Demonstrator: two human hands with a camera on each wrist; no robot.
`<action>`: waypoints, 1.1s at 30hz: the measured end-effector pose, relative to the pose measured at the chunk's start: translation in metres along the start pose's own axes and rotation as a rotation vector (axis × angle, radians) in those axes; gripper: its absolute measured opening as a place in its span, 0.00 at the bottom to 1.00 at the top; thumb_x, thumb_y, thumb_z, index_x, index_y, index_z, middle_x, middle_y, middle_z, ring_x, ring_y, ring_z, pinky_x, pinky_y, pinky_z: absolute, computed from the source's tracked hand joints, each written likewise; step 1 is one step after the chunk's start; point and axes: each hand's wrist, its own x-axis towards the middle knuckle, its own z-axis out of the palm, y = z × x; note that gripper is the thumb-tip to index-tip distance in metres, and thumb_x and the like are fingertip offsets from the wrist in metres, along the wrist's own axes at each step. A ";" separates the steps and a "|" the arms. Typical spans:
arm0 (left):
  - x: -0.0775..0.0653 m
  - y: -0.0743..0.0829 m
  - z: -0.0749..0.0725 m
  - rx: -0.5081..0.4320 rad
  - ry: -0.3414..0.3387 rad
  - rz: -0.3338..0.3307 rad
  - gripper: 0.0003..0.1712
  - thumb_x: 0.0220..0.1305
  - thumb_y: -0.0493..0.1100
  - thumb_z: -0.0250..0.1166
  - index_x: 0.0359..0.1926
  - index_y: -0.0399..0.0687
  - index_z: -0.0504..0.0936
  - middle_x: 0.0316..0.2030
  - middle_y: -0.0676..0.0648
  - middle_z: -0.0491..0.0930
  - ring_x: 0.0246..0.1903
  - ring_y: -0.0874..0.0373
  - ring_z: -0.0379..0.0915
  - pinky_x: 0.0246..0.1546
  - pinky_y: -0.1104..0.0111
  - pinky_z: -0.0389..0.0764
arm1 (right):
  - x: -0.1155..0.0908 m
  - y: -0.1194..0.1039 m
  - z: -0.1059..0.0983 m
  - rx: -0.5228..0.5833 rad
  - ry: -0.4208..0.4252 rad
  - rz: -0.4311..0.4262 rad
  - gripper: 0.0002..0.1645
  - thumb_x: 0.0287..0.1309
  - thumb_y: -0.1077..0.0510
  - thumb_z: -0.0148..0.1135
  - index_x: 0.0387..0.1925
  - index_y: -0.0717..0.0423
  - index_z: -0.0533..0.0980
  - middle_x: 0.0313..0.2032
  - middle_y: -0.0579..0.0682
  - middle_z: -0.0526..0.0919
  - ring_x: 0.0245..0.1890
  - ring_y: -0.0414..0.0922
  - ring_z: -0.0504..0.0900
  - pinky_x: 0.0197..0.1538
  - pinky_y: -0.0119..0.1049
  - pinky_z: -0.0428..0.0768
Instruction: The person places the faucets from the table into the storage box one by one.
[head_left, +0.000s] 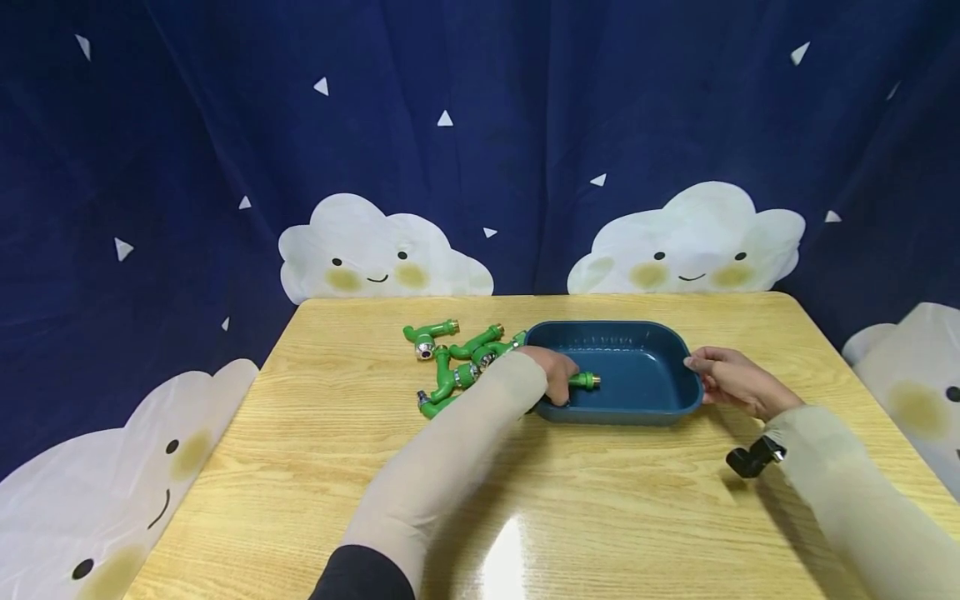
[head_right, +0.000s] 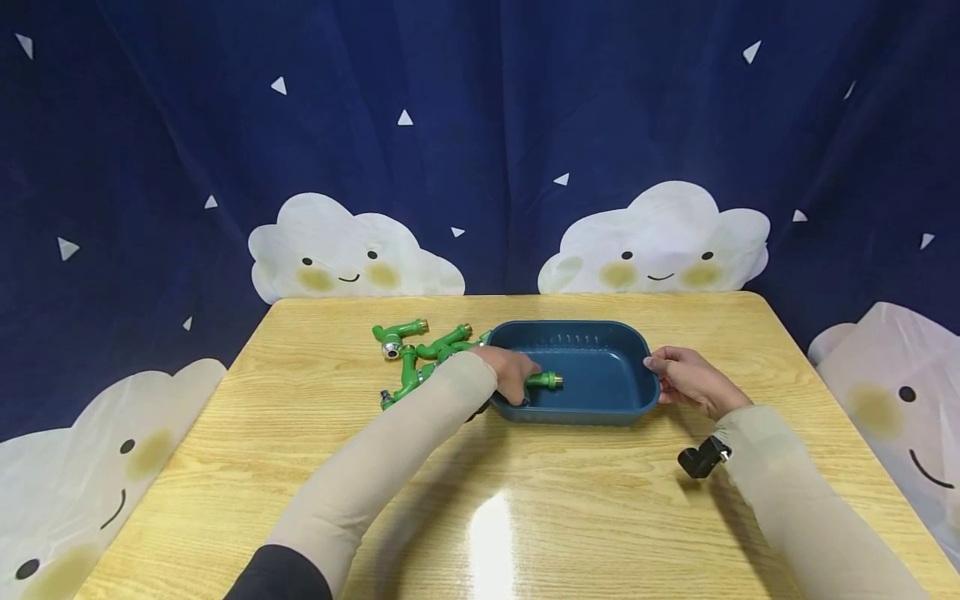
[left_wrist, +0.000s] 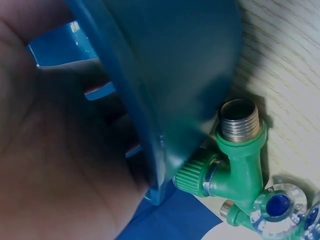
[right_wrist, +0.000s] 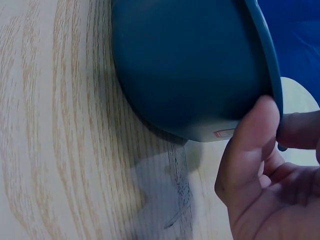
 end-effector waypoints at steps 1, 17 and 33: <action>0.000 -0.001 0.000 0.001 0.004 0.003 0.41 0.69 0.46 0.55 0.79 0.66 0.50 0.76 0.57 0.57 0.59 0.61 0.61 0.52 0.69 0.66 | 0.000 0.000 0.000 0.001 -0.002 0.000 0.11 0.75 0.52 0.47 0.37 0.54 0.69 0.23 0.39 0.73 0.24 0.34 0.76 0.31 0.30 0.82; 0.006 -0.007 0.002 -0.037 0.018 0.053 0.41 0.69 0.42 0.55 0.78 0.67 0.51 0.75 0.57 0.58 0.57 0.59 0.61 0.47 0.66 0.67 | 0.000 -0.001 0.001 -0.001 -0.004 0.010 0.11 0.76 0.52 0.46 0.39 0.55 0.69 0.24 0.40 0.74 0.24 0.34 0.76 0.31 0.29 0.82; -0.001 -0.011 -0.001 0.022 0.269 0.173 0.37 0.69 0.52 0.62 0.76 0.58 0.60 0.74 0.54 0.63 0.74 0.57 0.59 0.70 0.62 0.69 | -0.001 -0.003 0.001 -0.012 0.010 0.026 0.11 0.76 0.52 0.46 0.40 0.55 0.69 0.25 0.40 0.74 0.23 0.33 0.77 0.31 0.28 0.83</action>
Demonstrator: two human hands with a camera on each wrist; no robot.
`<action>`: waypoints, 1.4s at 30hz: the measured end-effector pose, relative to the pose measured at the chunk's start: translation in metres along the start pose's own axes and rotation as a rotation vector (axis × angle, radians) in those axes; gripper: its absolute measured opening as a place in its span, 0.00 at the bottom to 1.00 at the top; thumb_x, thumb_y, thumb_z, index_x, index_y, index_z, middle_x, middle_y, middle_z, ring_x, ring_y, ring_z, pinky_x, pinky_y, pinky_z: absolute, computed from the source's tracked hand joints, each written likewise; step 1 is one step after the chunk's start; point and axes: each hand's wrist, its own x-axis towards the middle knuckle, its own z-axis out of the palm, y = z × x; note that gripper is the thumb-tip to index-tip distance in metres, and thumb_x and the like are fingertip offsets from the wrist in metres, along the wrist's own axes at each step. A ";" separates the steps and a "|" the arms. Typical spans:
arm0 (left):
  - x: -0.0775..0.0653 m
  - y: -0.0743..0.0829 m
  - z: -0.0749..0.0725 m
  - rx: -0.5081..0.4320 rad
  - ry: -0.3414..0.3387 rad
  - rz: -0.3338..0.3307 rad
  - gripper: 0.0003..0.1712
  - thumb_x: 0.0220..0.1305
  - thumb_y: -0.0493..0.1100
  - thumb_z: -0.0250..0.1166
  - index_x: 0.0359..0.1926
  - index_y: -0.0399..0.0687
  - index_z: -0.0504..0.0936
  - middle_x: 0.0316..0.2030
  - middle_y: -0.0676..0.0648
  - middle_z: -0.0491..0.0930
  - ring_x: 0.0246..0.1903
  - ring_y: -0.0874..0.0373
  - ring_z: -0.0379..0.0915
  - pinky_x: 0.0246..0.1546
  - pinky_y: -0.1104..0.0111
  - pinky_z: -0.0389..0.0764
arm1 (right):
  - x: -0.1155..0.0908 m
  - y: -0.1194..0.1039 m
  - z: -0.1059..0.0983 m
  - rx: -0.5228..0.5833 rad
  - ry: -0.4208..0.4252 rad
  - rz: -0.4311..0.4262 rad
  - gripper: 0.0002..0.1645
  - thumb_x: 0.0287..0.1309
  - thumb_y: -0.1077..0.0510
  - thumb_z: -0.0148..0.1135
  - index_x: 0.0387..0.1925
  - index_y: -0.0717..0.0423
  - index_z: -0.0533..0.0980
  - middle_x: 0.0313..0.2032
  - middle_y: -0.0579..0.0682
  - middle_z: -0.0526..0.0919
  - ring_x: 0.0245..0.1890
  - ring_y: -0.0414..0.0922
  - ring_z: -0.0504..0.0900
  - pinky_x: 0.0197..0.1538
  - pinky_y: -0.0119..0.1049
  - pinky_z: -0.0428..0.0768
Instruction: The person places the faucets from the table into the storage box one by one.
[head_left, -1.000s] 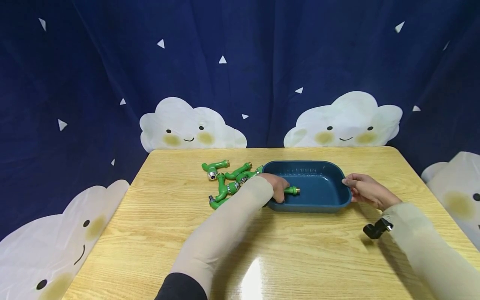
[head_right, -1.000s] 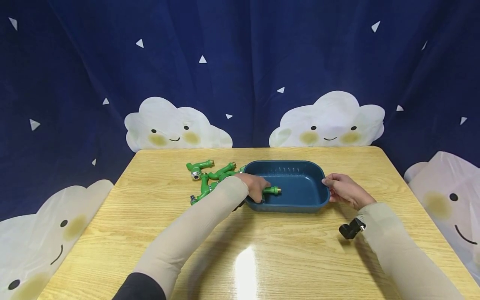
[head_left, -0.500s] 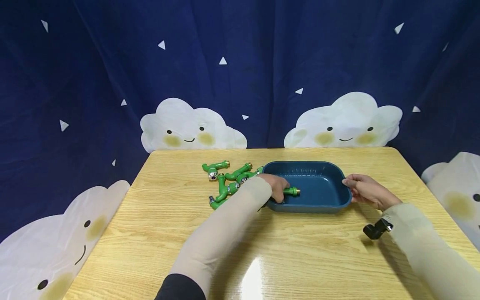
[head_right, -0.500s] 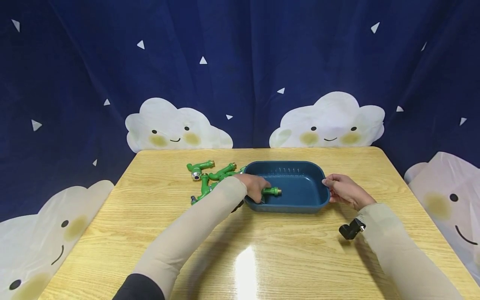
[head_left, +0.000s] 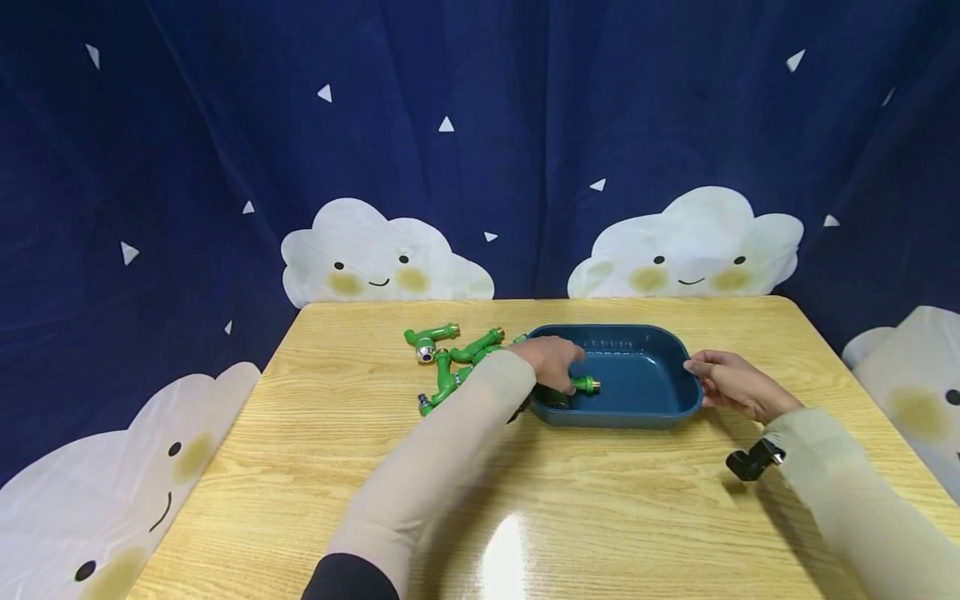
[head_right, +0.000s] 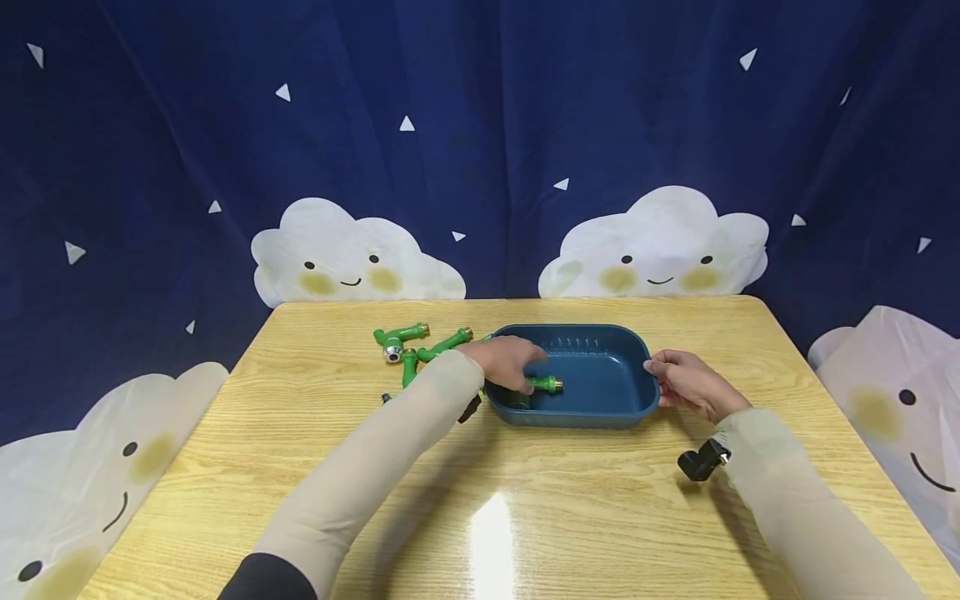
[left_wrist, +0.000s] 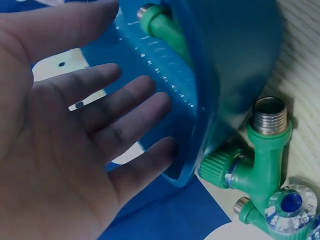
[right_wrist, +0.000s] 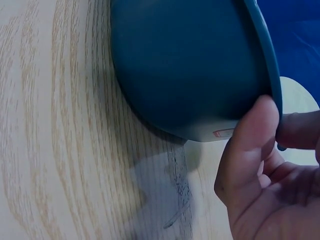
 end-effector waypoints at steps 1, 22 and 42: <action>-0.001 -0.001 0.000 0.001 0.017 0.011 0.36 0.70 0.52 0.61 0.75 0.57 0.61 0.74 0.54 0.64 0.73 0.56 0.60 0.70 0.62 0.69 | 0.000 0.000 0.000 -0.002 -0.001 -0.002 0.12 0.76 0.52 0.46 0.40 0.55 0.69 0.24 0.40 0.74 0.23 0.33 0.77 0.31 0.28 0.83; -0.026 -0.018 -0.010 -0.134 0.198 0.138 0.29 0.74 0.48 0.56 0.72 0.49 0.67 0.70 0.50 0.70 0.70 0.55 0.66 0.70 0.63 0.69 | 0.001 0.003 0.001 -0.007 -0.004 -0.013 0.12 0.77 0.53 0.44 0.39 0.55 0.69 0.24 0.40 0.72 0.24 0.34 0.75 0.31 0.29 0.81; -0.059 -0.038 0.007 -0.107 0.349 0.143 0.29 0.74 0.49 0.54 0.72 0.48 0.68 0.71 0.47 0.68 0.74 0.52 0.60 0.74 0.59 0.63 | -0.001 0.002 0.001 -0.009 0.006 -0.020 0.12 0.76 0.52 0.45 0.38 0.55 0.69 0.24 0.40 0.72 0.24 0.34 0.75 0.31 0.28 0.81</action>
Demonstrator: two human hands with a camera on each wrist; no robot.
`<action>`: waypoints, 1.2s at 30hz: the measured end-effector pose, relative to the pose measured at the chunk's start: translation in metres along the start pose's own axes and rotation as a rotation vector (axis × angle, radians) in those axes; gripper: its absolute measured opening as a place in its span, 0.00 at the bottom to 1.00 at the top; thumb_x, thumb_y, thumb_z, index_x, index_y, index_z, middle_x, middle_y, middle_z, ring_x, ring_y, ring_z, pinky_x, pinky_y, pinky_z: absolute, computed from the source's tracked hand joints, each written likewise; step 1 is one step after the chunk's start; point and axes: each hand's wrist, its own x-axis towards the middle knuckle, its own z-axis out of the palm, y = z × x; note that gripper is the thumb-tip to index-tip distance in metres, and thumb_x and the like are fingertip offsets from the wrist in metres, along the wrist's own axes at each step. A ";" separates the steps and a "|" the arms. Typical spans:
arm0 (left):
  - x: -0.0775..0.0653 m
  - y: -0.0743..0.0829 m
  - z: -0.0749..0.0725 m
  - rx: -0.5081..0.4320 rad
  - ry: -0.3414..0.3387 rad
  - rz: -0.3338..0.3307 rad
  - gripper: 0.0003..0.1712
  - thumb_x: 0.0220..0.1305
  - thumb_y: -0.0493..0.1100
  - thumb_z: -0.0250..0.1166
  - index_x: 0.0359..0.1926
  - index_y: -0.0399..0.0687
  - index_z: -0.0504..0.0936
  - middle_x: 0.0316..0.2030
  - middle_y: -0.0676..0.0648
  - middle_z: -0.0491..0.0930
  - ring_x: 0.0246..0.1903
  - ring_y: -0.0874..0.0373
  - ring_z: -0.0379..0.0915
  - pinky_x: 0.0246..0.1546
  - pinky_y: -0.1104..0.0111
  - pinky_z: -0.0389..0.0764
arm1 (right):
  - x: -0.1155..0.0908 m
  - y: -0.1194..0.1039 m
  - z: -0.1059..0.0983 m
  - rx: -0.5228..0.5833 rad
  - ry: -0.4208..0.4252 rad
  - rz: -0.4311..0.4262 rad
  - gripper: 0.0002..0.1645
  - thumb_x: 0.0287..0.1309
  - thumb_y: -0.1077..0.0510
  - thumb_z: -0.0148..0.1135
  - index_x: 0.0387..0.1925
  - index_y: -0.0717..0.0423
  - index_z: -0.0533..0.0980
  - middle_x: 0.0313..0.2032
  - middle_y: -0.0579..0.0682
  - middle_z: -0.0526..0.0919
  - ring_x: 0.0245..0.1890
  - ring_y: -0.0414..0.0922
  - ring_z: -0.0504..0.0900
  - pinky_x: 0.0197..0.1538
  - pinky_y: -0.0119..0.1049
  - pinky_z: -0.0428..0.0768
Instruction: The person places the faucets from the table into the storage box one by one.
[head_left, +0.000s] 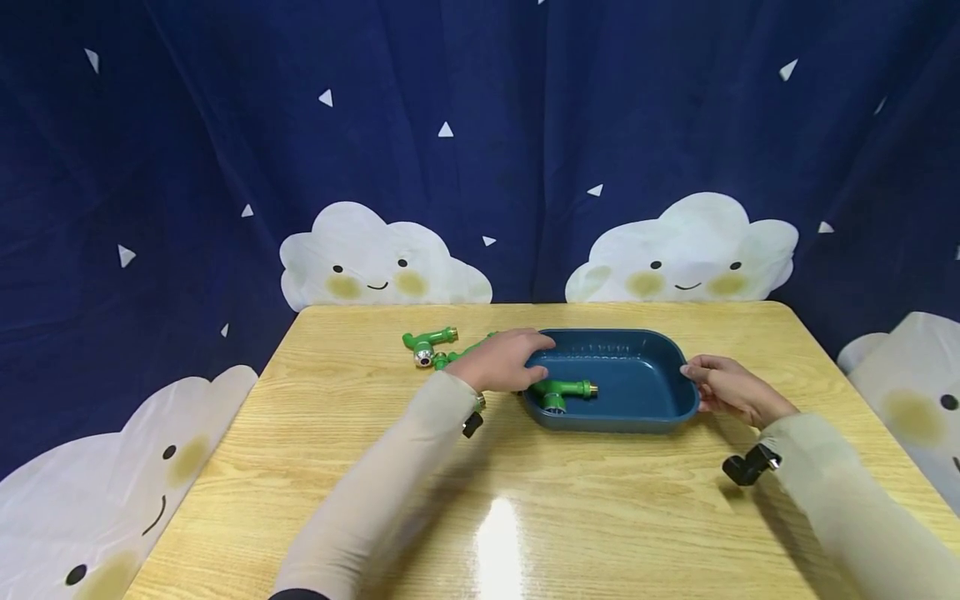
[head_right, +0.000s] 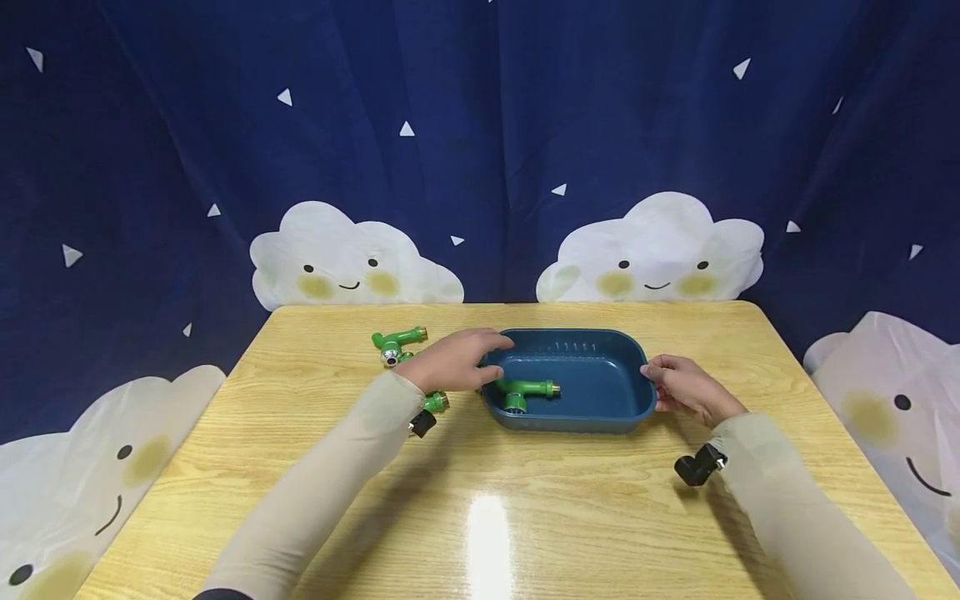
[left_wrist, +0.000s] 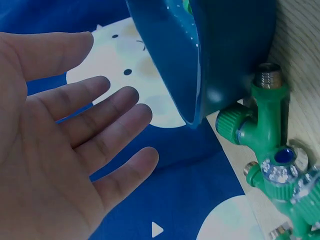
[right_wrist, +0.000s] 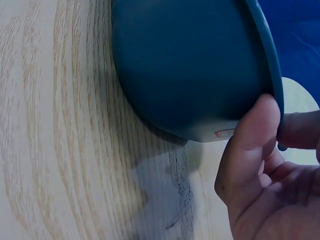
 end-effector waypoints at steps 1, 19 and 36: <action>-0.002 -0.001 0.001 -0.001 0.009 -0.002 0.29 0.74 0.49 0.55 0.72 0.48 0.68 0.71 0.47 0.68 0.73 0.52 0.61 0.74 0.59 0.64 | 0.001 0.001 0.000 0.001 0.000 0.000 0.12 0.76 0.52 0.45 0.38 0.55 0.69 0.24 0.40 0.72 0.24 0.34 0.75 0.30 0.28 0.81; -0.046 -0.033 -0.015 -0.035 0.203 -0.046 0.30 0.71 0.48 0.58 0.70 0.44 0.69 0.70 0.43 0.69 0.70 0.48 0.65 0.70 0.55 0.68 | 0.001 0.002 0.001 0.025 -0.001 -0.015 0.12 0.76 0.53 0.45 0.38 0.55 0.68 0.24 0.40 0.72 0.24 0.34 0.75 0.30 0.28 0.81; -0.067 -0.061 0.006 0.029 0.245 -0.101 0.31 0.69 0.47 0.61 0.70 0.44 0.69 0.68 0.41 0.70 0.70 0.45 0.65 0.70 0.52 0.68 | 0.001 0.002 0.000 0.042 -0.011 -0.029 0.12 0.76 0.52 0.46 0.36 0.53 0.69 0.22 0.39 0.70 0.22 0.34 0.74 0.29 0.28 0.81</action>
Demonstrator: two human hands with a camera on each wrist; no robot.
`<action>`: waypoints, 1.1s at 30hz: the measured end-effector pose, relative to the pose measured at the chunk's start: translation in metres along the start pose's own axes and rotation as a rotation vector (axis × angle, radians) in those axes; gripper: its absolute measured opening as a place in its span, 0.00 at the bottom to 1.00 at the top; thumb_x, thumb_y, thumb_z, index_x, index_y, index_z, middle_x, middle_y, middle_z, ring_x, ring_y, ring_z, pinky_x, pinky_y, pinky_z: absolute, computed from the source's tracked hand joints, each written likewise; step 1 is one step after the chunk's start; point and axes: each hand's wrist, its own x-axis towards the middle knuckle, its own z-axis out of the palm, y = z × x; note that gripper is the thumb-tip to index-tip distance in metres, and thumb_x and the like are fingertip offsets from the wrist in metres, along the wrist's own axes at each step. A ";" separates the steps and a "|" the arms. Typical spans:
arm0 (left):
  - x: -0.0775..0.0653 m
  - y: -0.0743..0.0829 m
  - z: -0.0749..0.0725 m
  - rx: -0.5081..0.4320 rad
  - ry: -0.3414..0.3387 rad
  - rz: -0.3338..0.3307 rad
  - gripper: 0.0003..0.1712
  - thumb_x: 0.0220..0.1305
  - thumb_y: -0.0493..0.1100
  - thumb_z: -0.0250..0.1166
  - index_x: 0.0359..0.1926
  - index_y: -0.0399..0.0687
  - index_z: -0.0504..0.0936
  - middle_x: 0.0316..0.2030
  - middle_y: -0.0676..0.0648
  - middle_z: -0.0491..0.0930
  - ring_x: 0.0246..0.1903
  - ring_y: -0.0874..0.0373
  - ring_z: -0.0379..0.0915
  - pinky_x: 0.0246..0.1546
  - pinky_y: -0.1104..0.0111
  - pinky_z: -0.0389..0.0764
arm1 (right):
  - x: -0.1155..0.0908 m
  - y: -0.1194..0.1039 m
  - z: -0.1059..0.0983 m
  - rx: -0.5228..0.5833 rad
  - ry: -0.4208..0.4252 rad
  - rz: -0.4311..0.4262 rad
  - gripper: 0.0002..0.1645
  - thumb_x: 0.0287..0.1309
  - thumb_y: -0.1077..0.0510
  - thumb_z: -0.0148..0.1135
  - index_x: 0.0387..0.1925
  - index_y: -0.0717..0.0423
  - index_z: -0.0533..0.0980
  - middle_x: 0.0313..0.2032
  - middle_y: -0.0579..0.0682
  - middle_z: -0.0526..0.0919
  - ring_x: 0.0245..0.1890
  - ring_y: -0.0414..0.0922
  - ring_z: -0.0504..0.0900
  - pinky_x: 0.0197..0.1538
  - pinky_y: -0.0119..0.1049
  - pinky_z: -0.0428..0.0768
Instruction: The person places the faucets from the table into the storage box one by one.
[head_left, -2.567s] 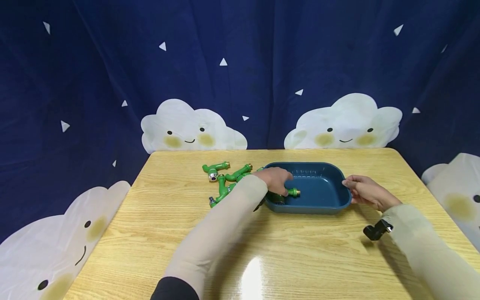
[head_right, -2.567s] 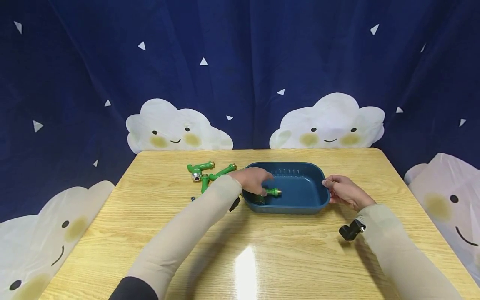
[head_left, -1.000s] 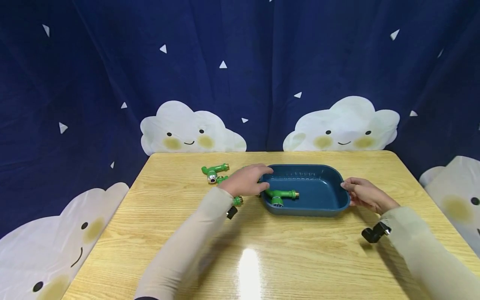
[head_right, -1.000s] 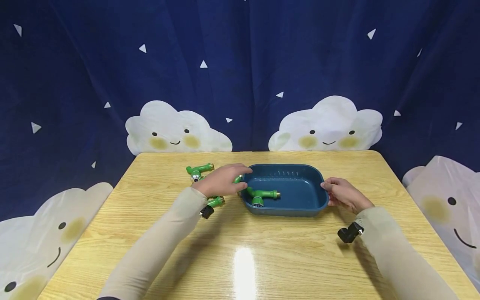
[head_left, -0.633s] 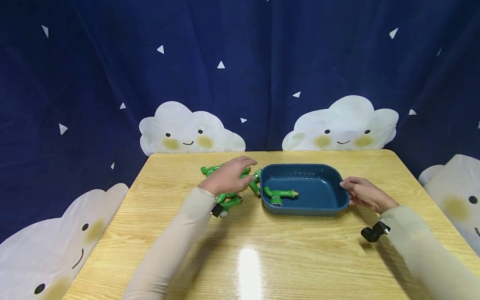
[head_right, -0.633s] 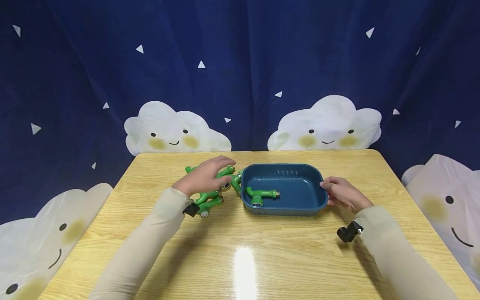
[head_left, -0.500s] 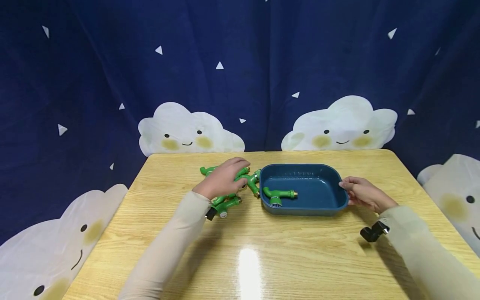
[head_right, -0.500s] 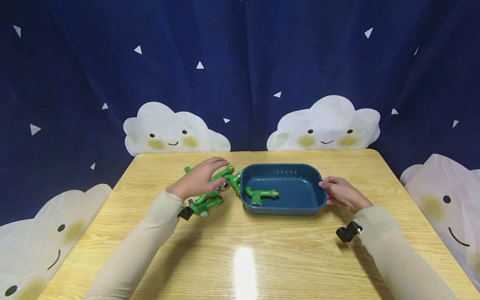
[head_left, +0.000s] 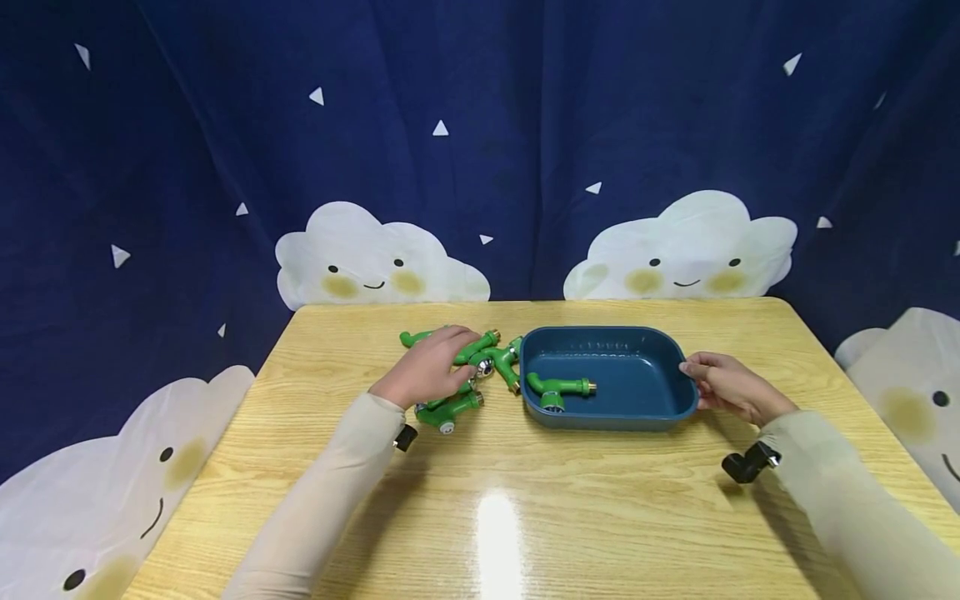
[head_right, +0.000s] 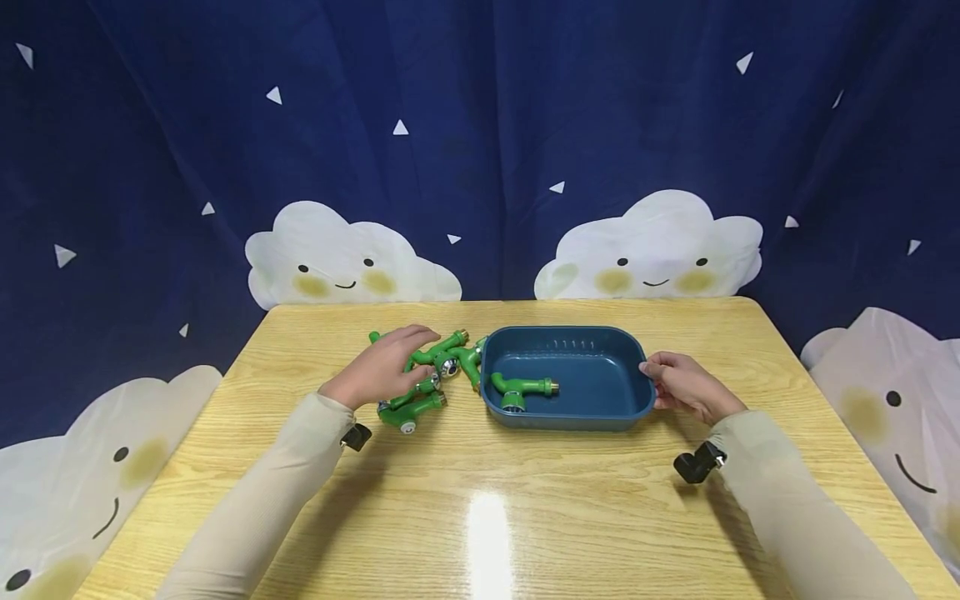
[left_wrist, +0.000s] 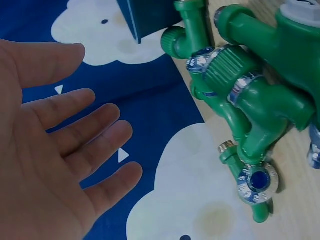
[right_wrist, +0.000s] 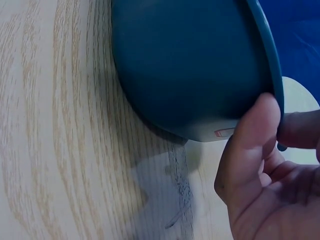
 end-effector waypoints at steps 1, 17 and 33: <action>0.000 -0.001 0.001 -0.002 0.000 -0.001 0.31 0.69 0.46 0.61 0.70 0.44 0.69 0.68 0.41 0.70 0.70 0.44 0.65 0.70 0.51 0.68 | 0.000 0.000 0.000 -0.002 0.003 0.003 0.12 0.76 0.52 0.46 0.36 0.53 0.69 0.22 0.39 0.70 0.22 0.34 0.75 0.30 0.28 0.81; -0.001 -0.024 0.027 0.062 -0.009 0.035 0.26 0.67 0.44 0.63 0.64 0.40 0.76 0.63 0.40 0.76 0.65 0.45 0.71 0.67 0.53 0.72 | -0.002 -0.002 0.001 -0.007 0.013 0.012 0.12 0.76 0.53 0.45 0.36 0.54 0.69 0.23 0.40 0.71 0.23 0.34 0.75 0.30 0.28 0.81; -0.008 -0.050 0.046 0.162 -0.007 0.124 0.31 0.60 0.41 0.65 0.66 0.44 0.74 0.62 0.42 0.77 0.63 0.46 0.74 0.65 0.52 0.74 | 0.002 -0.001 -0.001 -0.011 0.006 0.032 0.12 0.76 0.53 0.45 0.38 0.55 0.68 0.24 0.40 0.71 0.23 0.34 0.75 0.31 0.28 0.82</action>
